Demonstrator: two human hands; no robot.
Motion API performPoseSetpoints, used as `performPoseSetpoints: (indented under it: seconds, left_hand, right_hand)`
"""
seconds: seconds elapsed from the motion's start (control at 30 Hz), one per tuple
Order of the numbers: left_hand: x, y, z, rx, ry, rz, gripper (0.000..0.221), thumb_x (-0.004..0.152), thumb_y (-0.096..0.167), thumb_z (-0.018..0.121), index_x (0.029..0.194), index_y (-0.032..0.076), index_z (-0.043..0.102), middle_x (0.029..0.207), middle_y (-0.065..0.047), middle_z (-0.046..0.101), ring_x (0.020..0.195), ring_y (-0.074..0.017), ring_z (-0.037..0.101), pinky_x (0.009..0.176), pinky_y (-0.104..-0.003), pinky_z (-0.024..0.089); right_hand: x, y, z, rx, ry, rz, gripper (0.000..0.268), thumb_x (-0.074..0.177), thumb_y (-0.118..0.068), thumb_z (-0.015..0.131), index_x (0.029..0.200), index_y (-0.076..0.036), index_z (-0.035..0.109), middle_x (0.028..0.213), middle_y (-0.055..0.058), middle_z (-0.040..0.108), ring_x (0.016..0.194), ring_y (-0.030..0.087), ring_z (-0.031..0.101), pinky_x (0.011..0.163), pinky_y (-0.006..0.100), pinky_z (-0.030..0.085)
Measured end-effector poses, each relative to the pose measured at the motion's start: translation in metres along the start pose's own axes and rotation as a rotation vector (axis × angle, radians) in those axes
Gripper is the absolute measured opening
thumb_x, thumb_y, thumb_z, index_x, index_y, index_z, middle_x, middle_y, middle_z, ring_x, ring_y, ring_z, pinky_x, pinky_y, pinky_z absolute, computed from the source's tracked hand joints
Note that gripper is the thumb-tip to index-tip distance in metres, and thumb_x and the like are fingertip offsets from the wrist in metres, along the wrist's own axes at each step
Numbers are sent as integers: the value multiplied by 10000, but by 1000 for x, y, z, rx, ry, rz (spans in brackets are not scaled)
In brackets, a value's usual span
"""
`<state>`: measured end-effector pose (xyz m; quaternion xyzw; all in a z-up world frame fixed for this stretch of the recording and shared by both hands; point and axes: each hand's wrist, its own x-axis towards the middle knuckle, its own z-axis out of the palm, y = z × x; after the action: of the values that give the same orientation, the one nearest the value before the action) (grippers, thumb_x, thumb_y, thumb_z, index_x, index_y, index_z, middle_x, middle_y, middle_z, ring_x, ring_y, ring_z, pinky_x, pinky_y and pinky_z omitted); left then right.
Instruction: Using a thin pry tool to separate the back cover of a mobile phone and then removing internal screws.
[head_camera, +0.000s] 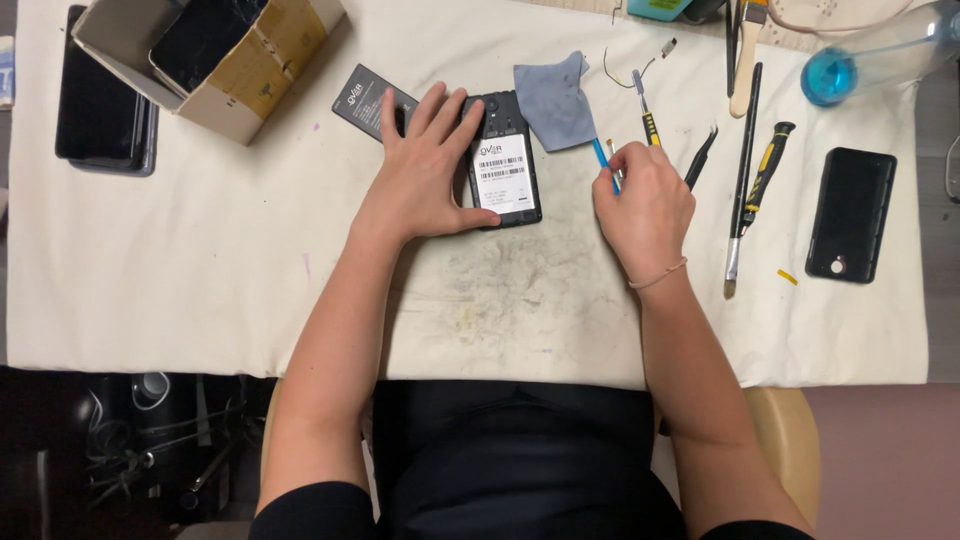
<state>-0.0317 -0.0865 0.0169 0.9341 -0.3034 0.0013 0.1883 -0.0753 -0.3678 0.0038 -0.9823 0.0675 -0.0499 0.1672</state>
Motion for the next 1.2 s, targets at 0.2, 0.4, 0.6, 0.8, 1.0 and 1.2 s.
performPoseSetpoints:
  seconds: [0.2, 0.4, 0.6, 0.8, 1.0, 1.2]
  left_hand:
    - [1, 11, 3, -9, -12, 71, 1268, 647, 755, 845, 1565, 31, 354, 1577, -236, 400, 1507, -427, 275, 1156, -737, 21]
    - [3, 17, 11, -81, -47, -25, 1324, 561, 843, 822, 1586, 118, 402, 1600, -186, 438, 1533, -364, 275, 1204, -696, -58]
    - [3, 16, 18, -101, -9, -27, 1333, 576, 856, 820, 1591, 106, 389, 1609, -204, 422, 1536, -387, 257, 1204, -704, -32]
    - [2, 31, 17, -400, 217, 121, 1101, 797, 756, 770, 1633, 193, 325, 1623, -79, 450, 1546, -363, 297, 1226, -699, 73]
    - [6, 28, 39, -745, 202, 120, 190, 893, 209, 815, 1081, 202, 792, 984, -23, 793, 1026, -267, 753, 1130, -511, 434]
    - [0, 35, 13, -970, 227, 61, 205, 899, 119, 808, 1102, 137, 788, 971, -75, 797, 985, -278, 768, 973, -417, 566]
  right_hand:
    - [5, -23, -5, 123, 83, -434, 490, 938, -115, 616, 1426, -144, 599, 1500, 207, 481, 1490, 480, 193, 1170, 716, 129]
    - [8, -10, 15, 201, 135, -386, 451, 977, -168, 673, 1391, 6, 642, 1527, 169, 589, 1518, 331, 374, 1156, 663, -70]
    - [9, -4, 12, 493, 508, -461, 153, 992, -71, 760, 1139, -34, 736, 1106, 78, 685, 1220, 345, 644, 1214, 567, 200]
    - [-4, -10, 17, 707, 267, -600, 249, 888, 5, 851, 1125, -50, 795, 1019, 82, 789, 1141, 362, 709, 1039, 434, 542]
    - [-10, -21, -1, 716, 350, -686, 62, 905, -19, 842, 950, -16, 800, 730, 78, 736, 649, 226, 681, 1034, 501, 547]
    - [-11, -28, -4, 673, 392, -658, 158, 920, 52, 806, 1067, -4, 792, 900, 114, 785, 813, 280, 747, 993, 479, 561]
